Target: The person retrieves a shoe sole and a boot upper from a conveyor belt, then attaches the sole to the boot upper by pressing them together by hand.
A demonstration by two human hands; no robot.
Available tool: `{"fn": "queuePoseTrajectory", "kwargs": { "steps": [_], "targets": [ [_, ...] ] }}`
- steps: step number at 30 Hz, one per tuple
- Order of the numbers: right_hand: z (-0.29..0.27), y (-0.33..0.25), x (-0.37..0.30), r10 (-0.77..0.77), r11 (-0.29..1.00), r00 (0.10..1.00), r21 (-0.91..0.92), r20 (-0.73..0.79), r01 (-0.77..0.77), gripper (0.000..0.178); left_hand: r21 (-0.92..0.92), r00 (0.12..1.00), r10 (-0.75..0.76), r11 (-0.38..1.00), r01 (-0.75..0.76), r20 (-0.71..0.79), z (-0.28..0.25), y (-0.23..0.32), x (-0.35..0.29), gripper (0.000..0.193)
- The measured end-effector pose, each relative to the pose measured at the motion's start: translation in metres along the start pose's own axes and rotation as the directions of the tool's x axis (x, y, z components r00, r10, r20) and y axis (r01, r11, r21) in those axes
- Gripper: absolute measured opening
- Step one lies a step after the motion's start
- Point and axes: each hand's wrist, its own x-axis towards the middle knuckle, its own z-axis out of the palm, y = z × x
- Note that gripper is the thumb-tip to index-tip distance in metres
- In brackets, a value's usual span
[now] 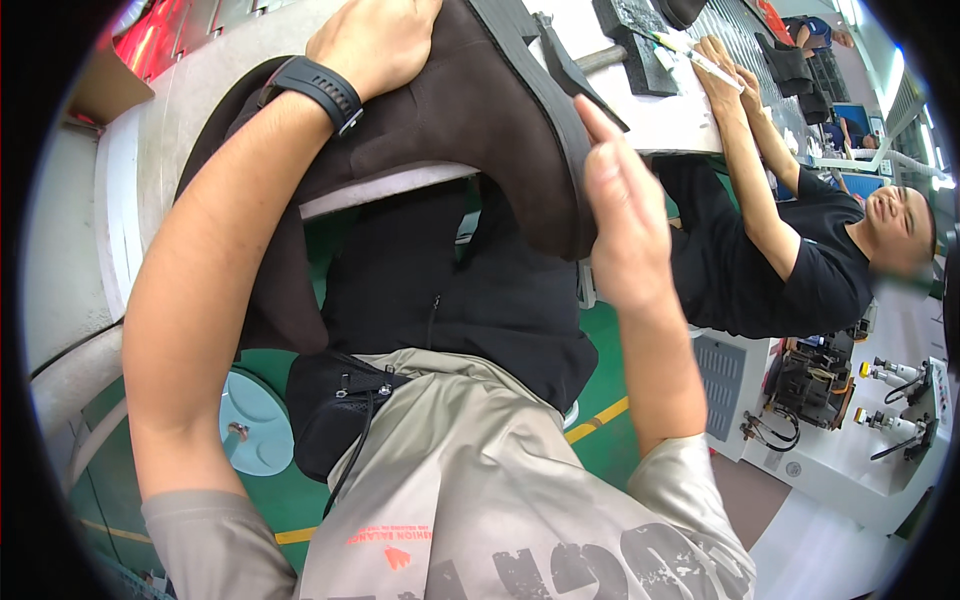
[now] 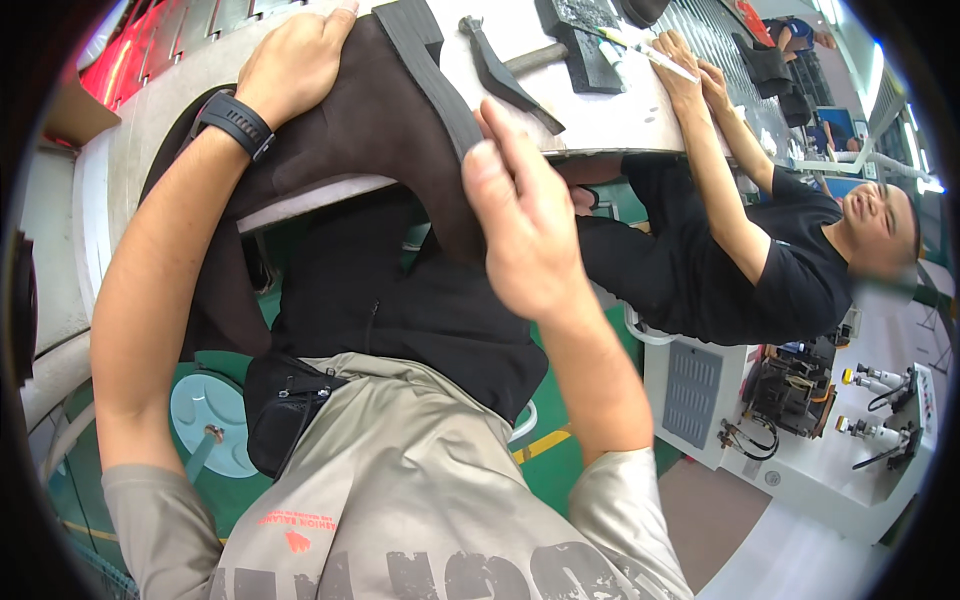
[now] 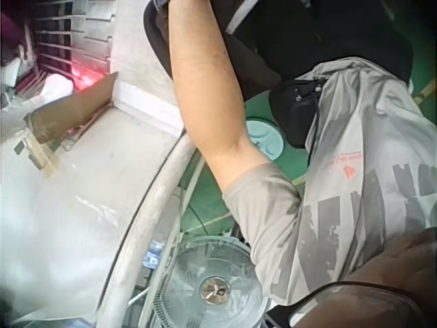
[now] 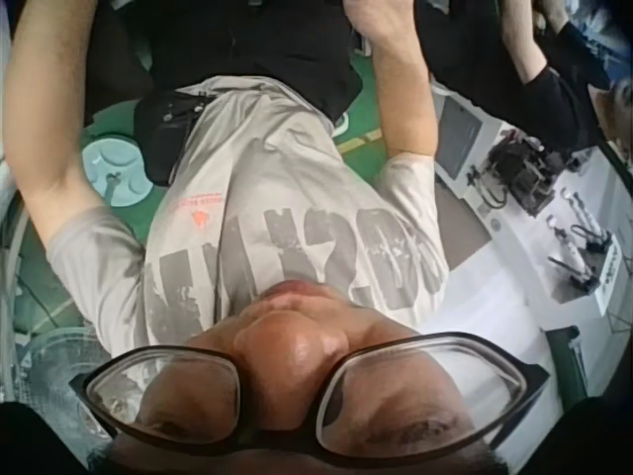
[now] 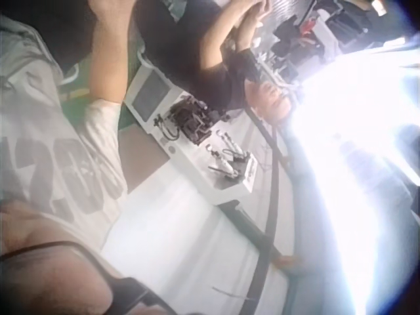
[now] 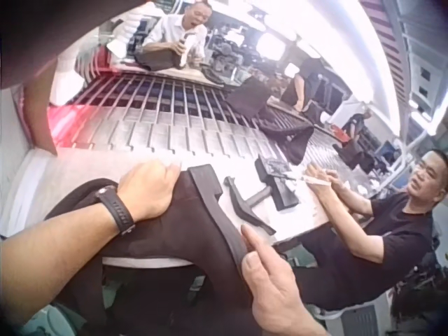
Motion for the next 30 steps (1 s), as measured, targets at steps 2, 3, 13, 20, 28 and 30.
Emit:
{"fn": "queuePoseTrajectory", "kwargs": {
  "steps": [2, 3, 13, 20, 28, 30],
  "targets": [
    [-0.004, 0.0, 0.028, -0.023, 0.998, 0.999, -0.052, 0.025, 0.025, 0.055, 0.013, 1.0, 0.0, 1.0, 0.0, -0.003, -0.002, 0.003, -0.003, 0.032],
    [-0.006, -0.004, 0.035, -0.025, 0.998, 0.999, -0.057, 0.025, 0.026, 0.055, 0.023, 1.0, -0.002, 1.0, 0.002, 0.0, -0.002, 0.005, -0.005, 0.032],
    [-0.007, -0.039, 0.13, 0.369, 0.699, 0.852, -0.715, 0.371, 0.008, 0.064, -0.267, 0.934, -0.321, 0.897, 0.353, 0.154, -0.021, 0.014, 0.0, 0.067],
    [0.003, -0.018, 0.147, 0.188, 0.929, 0.969, -0.348, 0.157, -0.124, 0.081, -0.324, 0.964, -0.252, 0.922, 0.213, -0.082, -0.052, 0.029, -0.005, 0.061],
    [-0.026, -0.096, 0.105, -0.509, 0.836, 0.86, 0.253, 0.031, 0.486, 0.103, -0.002, 0.874, 0.305, 0.944, -0.33, -0.379, -0.224, 0.074, -0.023, 0.075],
    [-0.013, -0.078, 0.1, -0.44, 0.845, 0.894, 0.373, 0.081, 0.382, 0.101, 0.097, 0.895, 0.36, 0.933, -0.347, -0.263, -0.218, 0.078, -0.038, 0.086]
  ]
}}
